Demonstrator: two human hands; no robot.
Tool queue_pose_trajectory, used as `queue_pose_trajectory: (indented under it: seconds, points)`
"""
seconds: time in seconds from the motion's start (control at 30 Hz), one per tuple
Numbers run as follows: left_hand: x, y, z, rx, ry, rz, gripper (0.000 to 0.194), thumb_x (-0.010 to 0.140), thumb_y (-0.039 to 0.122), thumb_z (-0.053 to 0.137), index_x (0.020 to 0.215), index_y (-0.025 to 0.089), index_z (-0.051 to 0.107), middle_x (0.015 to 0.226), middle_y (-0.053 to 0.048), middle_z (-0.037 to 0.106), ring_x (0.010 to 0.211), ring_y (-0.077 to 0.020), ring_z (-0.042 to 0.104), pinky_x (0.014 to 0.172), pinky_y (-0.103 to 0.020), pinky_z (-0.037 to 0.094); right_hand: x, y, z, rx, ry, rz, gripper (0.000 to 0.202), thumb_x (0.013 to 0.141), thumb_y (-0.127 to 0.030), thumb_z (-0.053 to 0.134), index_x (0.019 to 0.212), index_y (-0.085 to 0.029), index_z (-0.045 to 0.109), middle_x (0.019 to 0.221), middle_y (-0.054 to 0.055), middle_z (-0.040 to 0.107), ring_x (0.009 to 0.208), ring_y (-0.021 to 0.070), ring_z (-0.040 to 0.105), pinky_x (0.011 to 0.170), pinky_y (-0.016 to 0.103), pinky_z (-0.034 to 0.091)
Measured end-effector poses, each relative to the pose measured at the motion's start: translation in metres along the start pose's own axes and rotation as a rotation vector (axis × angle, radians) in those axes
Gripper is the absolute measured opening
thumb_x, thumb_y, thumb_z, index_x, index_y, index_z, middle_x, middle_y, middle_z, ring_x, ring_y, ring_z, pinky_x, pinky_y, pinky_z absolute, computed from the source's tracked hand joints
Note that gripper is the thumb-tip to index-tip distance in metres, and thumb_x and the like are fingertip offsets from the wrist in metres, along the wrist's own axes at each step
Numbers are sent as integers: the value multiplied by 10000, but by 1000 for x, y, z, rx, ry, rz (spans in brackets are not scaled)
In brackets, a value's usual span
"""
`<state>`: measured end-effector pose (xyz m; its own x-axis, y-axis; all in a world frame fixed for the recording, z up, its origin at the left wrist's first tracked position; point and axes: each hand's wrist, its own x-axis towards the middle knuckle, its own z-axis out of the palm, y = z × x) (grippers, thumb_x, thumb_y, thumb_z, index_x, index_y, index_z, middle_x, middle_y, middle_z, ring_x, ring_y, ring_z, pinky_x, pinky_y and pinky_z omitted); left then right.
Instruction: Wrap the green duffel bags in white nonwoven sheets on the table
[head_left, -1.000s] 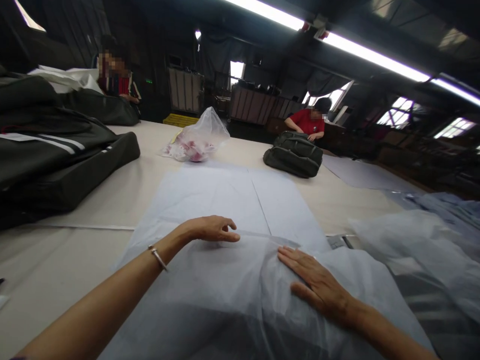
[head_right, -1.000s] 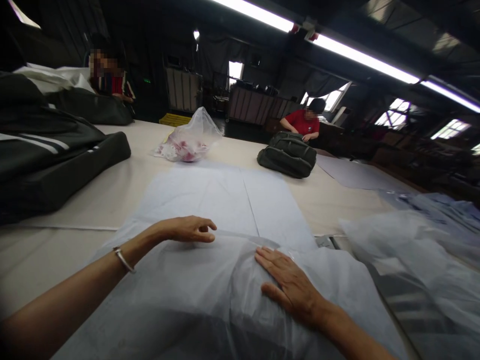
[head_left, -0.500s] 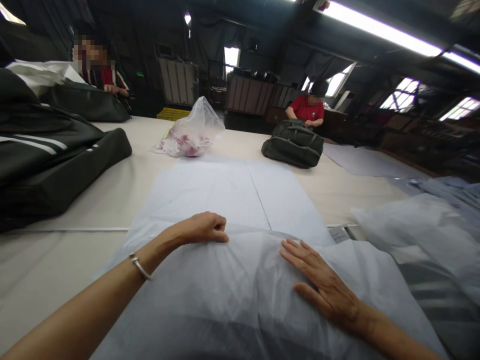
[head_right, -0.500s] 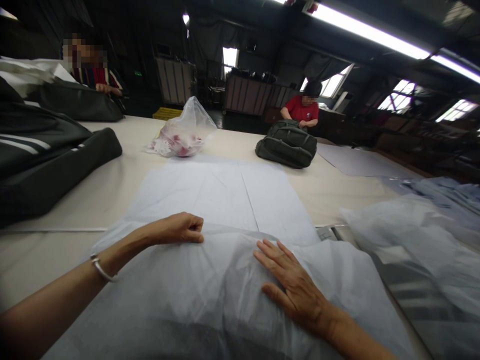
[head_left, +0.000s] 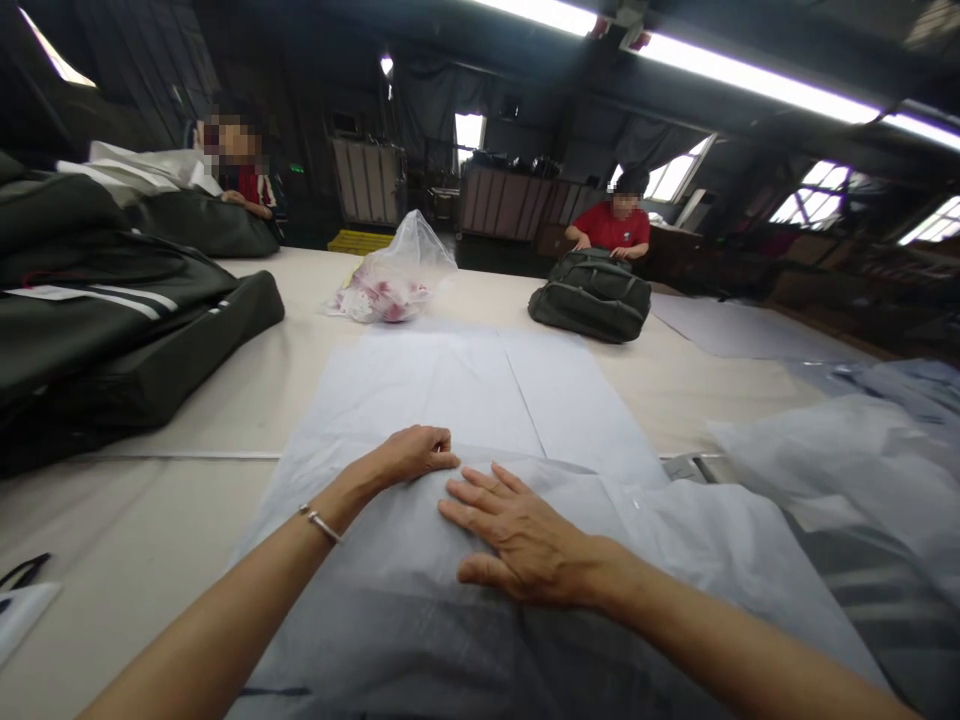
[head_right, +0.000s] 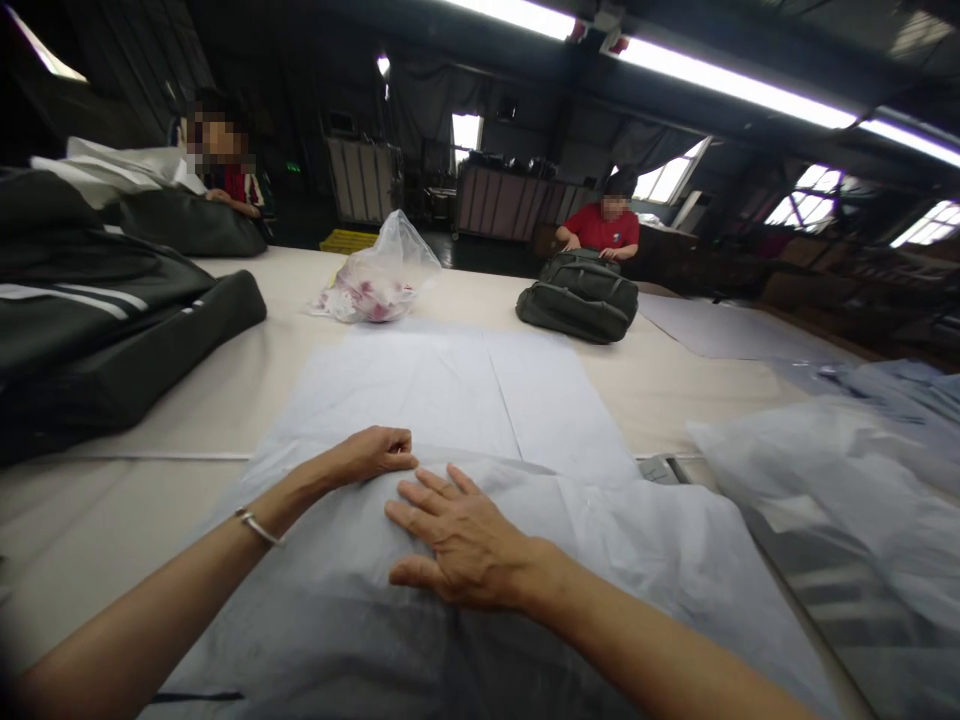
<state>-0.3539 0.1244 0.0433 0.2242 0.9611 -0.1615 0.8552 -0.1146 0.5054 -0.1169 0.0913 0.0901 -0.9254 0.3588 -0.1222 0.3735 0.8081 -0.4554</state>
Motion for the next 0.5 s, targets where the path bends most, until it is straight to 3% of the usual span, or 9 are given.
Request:
queue_pose_trajectory:
  seconds: [0.13,0.2,0.27,0.33,0.43,0.5]
  points:
    - [-31,30,-12,135,297,46,123,884,245,533,942,194,628,1012,-54,664,979,-215,593,886,-348,426,9,9,21,31,10,47,666,943,-615,396,1511,-286,284,1590,54,260,1470,271,194,1207,517,77]
    - [-55,50,-5,86,413,121,182,944,277,463,947,210,632,1001,-40,676,980,-196,609,911,-339,448,7,11,25,31,43,32,669,938,-605,423,1511,-293,276,1584,57,284,1463,265,216,1205,514,79]
    - [-77,60,17,-13,425,200,245,979,345,411,1043,242,624,1025,-18,694,958,-162,641,864,-285,497,5,12,28,25,91,17,658,943,-557,454,1511,-278,270,1575,72,304,1451,252,246,1205,502,99]
    - [-88,57,51,29,469,293,354,957,425,463,1256,254,542,1236,-41,655,1119,-180,614,946,-296,497,6,11,31,27,155,28,616,956,-471,469,1500,-247,284,1551,94,346,1425,230,300,1200,469,153]
    - [-80,33,98,211,651,288,616,898,541,521,1400,195,432,1398,-121,552,1253,-267,545,1061,-422,442,13,14,36,18,277,51,478,968,-323,440,1424,-187,397,1460,106,471,1355,195,402,1169,383,256]
    - [-69,22,112,270,642,235,679,871,573,537,1420,190,426,1420,-129,527,1278,-296,524,1090,-475,410,19,16,36,-20,326,66,388,965,-277,407,1326,-167,497,1359,101,565,1277,190,483,1123,349,327]
